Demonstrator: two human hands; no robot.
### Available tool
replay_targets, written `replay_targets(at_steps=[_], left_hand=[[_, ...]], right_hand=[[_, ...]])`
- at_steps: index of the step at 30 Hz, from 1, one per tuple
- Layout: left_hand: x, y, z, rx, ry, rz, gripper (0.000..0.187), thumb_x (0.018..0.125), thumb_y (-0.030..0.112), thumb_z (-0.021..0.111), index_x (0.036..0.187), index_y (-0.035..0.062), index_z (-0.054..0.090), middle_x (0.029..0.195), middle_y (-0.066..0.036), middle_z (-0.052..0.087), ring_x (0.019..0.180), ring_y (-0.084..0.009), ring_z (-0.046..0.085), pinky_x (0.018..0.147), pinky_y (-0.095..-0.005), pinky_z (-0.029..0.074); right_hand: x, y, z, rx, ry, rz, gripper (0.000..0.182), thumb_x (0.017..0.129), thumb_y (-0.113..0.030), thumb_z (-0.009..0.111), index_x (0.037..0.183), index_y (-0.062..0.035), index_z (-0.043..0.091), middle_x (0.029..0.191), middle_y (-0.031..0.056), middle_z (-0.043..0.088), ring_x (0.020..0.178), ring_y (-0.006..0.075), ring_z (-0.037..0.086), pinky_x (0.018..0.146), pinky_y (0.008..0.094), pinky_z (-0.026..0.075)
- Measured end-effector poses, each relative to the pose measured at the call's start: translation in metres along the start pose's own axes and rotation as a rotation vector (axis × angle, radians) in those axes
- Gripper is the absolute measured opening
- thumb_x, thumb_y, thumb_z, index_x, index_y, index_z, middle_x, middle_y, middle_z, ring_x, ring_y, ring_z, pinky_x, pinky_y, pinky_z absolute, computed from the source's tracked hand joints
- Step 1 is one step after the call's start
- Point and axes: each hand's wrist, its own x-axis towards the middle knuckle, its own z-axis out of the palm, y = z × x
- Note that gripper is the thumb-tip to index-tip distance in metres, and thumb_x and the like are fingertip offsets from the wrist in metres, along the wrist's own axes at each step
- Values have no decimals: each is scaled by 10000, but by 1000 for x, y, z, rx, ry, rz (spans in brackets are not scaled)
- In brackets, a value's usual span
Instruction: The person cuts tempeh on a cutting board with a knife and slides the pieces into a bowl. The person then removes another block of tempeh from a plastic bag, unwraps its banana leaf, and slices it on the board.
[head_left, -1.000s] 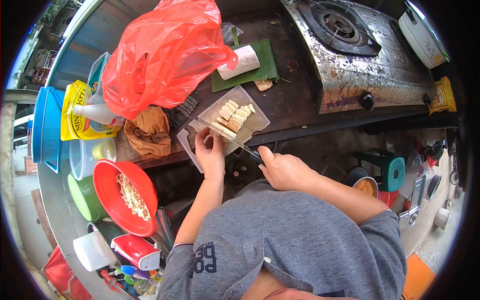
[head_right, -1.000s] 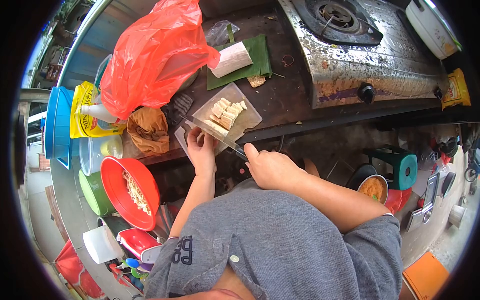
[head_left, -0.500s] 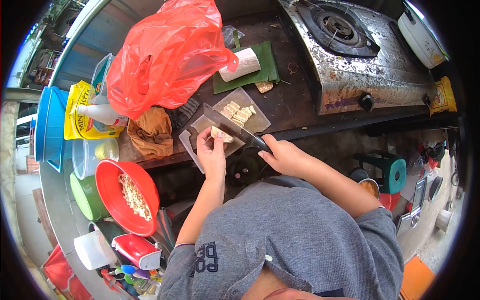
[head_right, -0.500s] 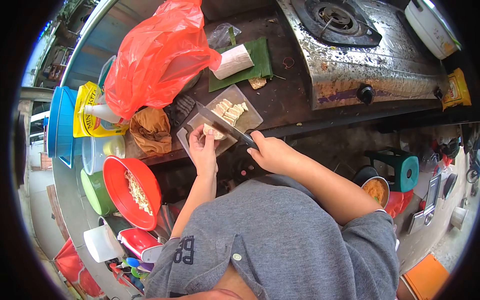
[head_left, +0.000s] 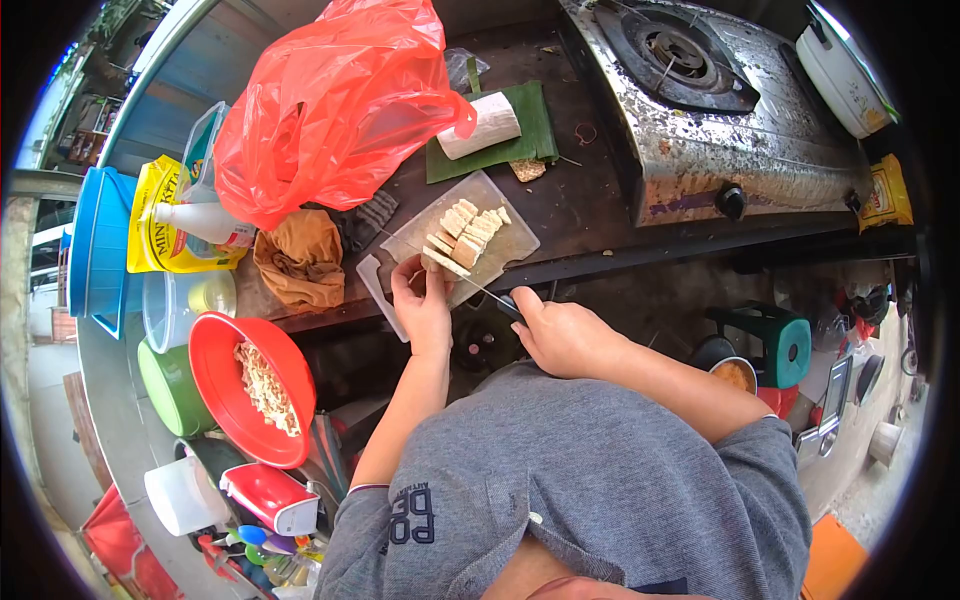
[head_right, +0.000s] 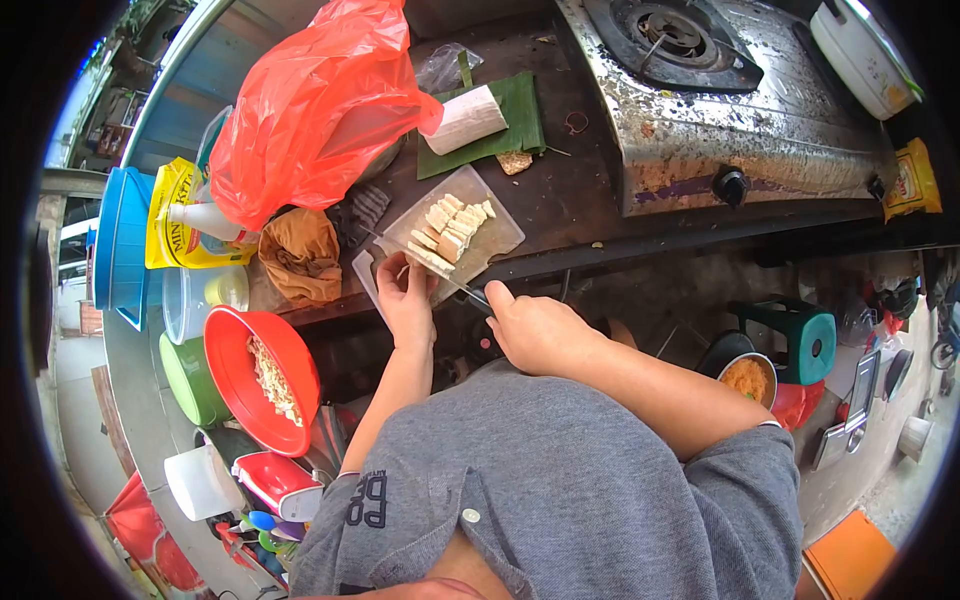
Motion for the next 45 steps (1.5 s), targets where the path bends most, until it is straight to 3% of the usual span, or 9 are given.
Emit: replay_targets(at_steps=[3,5,17,23,25,33,44,45], left_hand=[[1,-1,0,21,3,5,290,908,174,628,1102,22,476,991,-64,580,866,-110,578,725,-236,509],[3,-7,-2,28,-3,38,279,913,165,617,1104,22,474,993,-64,580,868,-114,580,739,-242,510],[2,-3,-2,-111,-6,-19,230,917,108,583,1118,47,489,1061,-53,552,941,-124,566,798,-285,515],[1,-6,-1,-104,25,3,236,910,109,586,1106,26,482,1043,-61,542,921,-129,565,780,-264,523],[0,-4,0,-78,30,0,240,908,113,590,1100,19,480,1037,-63,542,916,-129,564,768,-256,526],[0,-7,0,-39,49,24,226,898,105,600,1066,13,481,999,-72,554,869,-127,574,735,-250,528],[5,-19,-7,20,59,83,179,909,99,585,1045,28,492,989,-61,556,876,-118,571,769,-262,524],[3,-17,-7,9,49,56,168,913,91,577,1046,33,493,998,-58,553,884,-118,570,783,-267,524]], right_hand=[[5,4,9,-35,-3,29,210,930,-163,467,975,16,366,730,277,618,717,455,614,628,523,487],[13,15,20,-79,44,7,270,918,-165,496,1048,24,355,670,257,609,653,453,604,582,528,478],[19,26,1,72,164,-142,253,908,-173,527,979,19,378,709,269,602,708,464,596,621,518,472],[3,5,-5,50,134,-134,241,912,-165,518,976,19,375,698,261,608,685,459,601,604,517,479],[3,4,-4,6,83,-91,263,918,-154,519,1045,30,381,704,259,603,693,442,603,597,504,475],[7,1,4,-27,29,-35,231,920,-151,500,992,19,361,693,263,604,689,445,605,600,509,482],[22,18,21,-81,41,-31,230,920,-157,491,993,19,362,693,269,603,693,469,592,625,529,477],[23,21,20,-66,41,-36,233,926,-174,480,999,22,378,730,267,614,686,445,610,618,516,488]])
